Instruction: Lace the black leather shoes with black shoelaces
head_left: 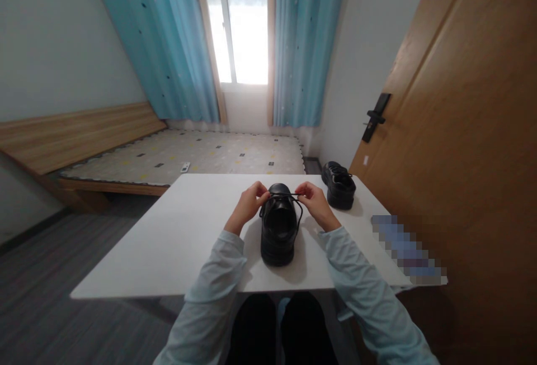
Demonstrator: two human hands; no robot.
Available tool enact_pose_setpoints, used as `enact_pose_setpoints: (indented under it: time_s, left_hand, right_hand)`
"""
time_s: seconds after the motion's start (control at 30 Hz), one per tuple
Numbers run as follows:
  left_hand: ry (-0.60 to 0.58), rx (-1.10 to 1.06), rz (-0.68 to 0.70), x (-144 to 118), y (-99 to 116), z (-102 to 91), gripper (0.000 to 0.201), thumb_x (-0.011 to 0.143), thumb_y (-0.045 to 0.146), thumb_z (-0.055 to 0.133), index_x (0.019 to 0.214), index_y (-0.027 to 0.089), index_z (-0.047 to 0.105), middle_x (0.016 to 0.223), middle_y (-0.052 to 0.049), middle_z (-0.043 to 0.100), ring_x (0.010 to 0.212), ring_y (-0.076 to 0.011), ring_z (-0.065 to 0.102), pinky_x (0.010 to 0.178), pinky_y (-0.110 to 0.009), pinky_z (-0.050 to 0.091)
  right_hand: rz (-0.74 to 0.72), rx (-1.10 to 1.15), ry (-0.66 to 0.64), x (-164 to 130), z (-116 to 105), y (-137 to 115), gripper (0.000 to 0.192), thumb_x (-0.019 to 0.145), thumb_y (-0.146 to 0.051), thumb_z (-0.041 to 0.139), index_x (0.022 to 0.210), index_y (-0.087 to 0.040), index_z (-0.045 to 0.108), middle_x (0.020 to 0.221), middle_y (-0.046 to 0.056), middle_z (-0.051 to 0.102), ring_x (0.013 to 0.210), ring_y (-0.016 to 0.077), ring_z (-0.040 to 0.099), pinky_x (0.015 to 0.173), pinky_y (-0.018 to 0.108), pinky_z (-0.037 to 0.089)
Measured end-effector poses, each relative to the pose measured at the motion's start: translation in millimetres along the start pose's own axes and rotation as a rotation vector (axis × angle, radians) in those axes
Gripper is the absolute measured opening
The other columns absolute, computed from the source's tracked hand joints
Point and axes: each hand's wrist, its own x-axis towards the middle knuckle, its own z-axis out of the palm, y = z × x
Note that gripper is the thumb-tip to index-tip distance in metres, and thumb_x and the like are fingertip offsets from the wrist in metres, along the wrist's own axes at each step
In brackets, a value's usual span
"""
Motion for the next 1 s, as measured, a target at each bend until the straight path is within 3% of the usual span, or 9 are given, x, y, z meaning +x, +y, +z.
enact_pose_setpoints:
  time_s: [0.13, 0.3, 0.43, 0.63, 0.8, 1.0]
  left_hand:
    - [-0.019, -0.053, 0.008, 1, -1, 1.8, 0.008, 0.078, 0.025, 0.055, 0.078, 0.018, 0.052, 0.07, 0.0, 0.058, 0.065, -0.0134, 0.055, 0.061, -0.026, 0.043]
    - [-0.14, -0.27, -0.034, 0, -1, 5.0, 0.012, 0.078, 0.026, 0.055, 0.084, 0.017, 0.049, 0.064, 0.004, 0.054, 0.06, -0.0116, 0.053, 0.056, -0.023, 0.041]
    - [-0.194, -0.322, -0.021, -1, 4, 3.4, 0.015, 0.075, 0.025, 0.057, 0.085, 0.017, 0.05, 0.064, 0.004, 0.052, 0.06, -0.0102, 0.05, 0.056, -0.022, 0.037]
    - [-0.13, -0.316, 0.017, -3, 11, -1.3, 0.015, 0.068, 0.019, 0.06, 0.075, 0.017, 0.048, 0.072, 0.003, 0.048, 0.068, -0.0103, 0.047, 0.062, -0.022, 0.037]
    - [-0.143, -0.309, 0.025, -1, 12, -0.3, 0.009, 0.07, 0.016, 0.054, 0.071, 0.017, 0.046, 0.07, 0.004, 0.047, 0.068, -0.0106, 0.045, 0.062, -0.023, 0.037]
    - [-0.044, -0.4, 0.042, 4, 6, 4.5, 0.013, 0.069, 0.017, 0.057, 0.071, 0.017, 0.044, 0.069, 0.004, 0.045, 0.065, -0.0097, 0.044, 0.06, -0.022, 0.037]
  right_hand:
    - [-0.026, -0.095, 0.03, -1, 0, 3, 0.011, 0.063, -0.017, 0.054, 0.073, -0.018, 0.058, 0.072, 0.002, 0.061, 0.067, 0.0148, 0.057, 0.064, 0.028, 0.046]
    - [0.033, -0.208, 0.13, -2, 0, 8, 0.011, 0.066, -0.02, 0.058, 0.076, -0.019, 0.057, 0.073, 0.002, 0.063, 0.069, 0.0171, 0.059, 0.069, 0.033, 0.047]
    - [0.159, -0.035, 0.145, -2, 0, 12, 0.018, 0.063, -0.02, 0.062, 0.08, -0.019, 0.056, 0.066, -0.001, 0.059, 0.062, 0.0149, 0.058, 0.064, 0.032, 0.049]
    - [0.245, 0.424, 0.111, -5, -2, 4, 0.029, 0.064, -0.028, 0.071, 0.085, -0.02, 0.052, 0.073, -0.002, 0.062, 0.071, 0.0151, 0.066, 0.071, 0.032, 0.053]
    - [0.207, 0.394, 0.078, -5, -3, -2, 0.029, 0.062, -0.025, 0.075, 0.083, -0.02, 0.055, 0.072, -0.004, 0.06, 0.061, 0.0093, 0.059, 0.064, 0.026, 0.052]
    - [0.125, 0.399, 0.097, -3, -1, 1, 0.026, 0.06, -0.019, 0.074, 0.08, -0.019, 0.058, 0.075, -0.002, 0.064, 0.071, 0.0128, 0.062, 0.071, 0.03, 0.054]
